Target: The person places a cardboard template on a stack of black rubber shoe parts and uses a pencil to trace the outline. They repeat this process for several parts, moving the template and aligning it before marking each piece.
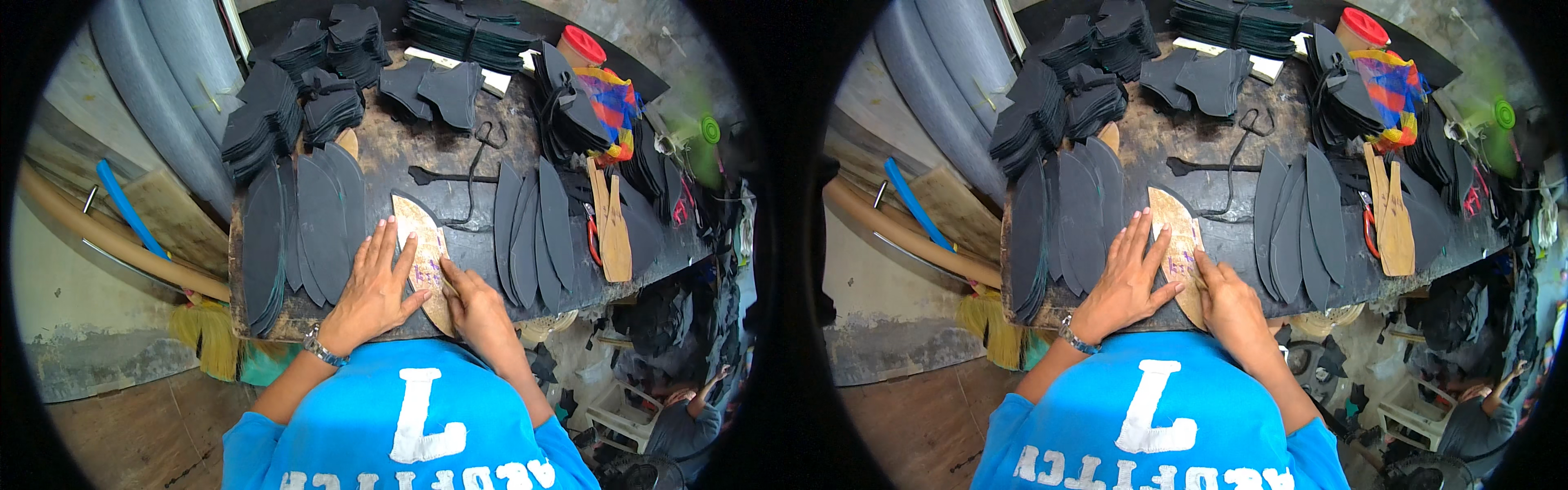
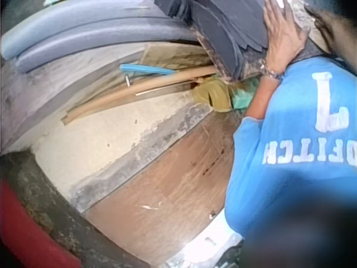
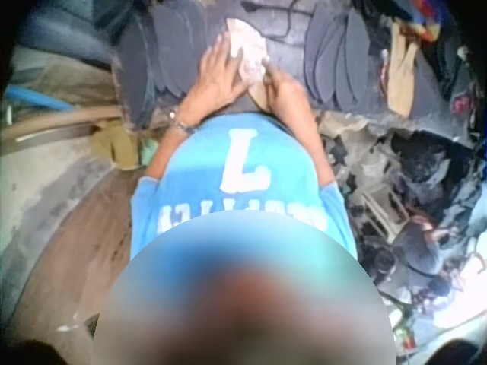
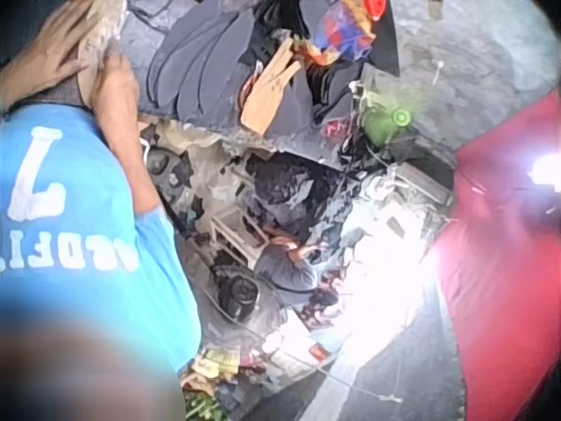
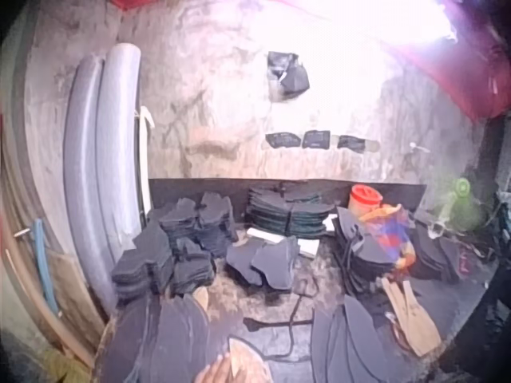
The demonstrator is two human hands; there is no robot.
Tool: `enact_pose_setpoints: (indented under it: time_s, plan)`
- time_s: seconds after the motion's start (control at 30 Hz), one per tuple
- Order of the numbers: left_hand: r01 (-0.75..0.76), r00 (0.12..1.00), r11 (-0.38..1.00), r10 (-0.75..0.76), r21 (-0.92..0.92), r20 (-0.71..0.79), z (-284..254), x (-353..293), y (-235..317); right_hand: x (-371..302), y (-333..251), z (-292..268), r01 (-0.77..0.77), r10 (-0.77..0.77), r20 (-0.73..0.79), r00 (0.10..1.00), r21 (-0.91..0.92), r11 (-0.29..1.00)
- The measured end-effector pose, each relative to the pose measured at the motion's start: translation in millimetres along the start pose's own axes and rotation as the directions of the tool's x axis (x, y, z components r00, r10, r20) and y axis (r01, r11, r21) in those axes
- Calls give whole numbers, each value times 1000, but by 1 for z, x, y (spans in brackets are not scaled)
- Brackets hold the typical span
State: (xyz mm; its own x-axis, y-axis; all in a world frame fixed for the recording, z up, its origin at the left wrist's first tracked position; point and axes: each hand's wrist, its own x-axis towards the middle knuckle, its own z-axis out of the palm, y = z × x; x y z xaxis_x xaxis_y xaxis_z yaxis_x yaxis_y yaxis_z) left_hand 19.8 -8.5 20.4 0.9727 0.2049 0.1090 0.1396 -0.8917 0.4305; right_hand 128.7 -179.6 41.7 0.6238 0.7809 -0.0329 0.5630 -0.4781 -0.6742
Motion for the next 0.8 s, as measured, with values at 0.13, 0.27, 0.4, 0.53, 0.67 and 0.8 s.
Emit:
enact_pose_setpoints:
  time_s: [0.13,0.27,0.4,0.53,0.67,0.8]
  plan:
    - [-3,1000,1000,3,19,23,3,-2,-2,0,13,-14,65,-2,-273,962,223,973]
    - [9,999,999,-12,48,50,2,1,-2,-5,29,-29,73,186,-306,934,670,739]
    - [16,998,999,-18,37,54,3,0,0,-19,39,-34,19,209,-206,956,754,657]
    - [-6,1000,998,4,56,24,2,1,2,-32,32,-21,54,126,-202,971,704,708]
    - [-7,999,995,3,100,39,-1,3,5,-36,31,-14,143,-67,-165,984,509,849]
    - [24,996,993,-34,117,81,-5,6,9,-41,32,-12,182,-139,-133,981,410,893]
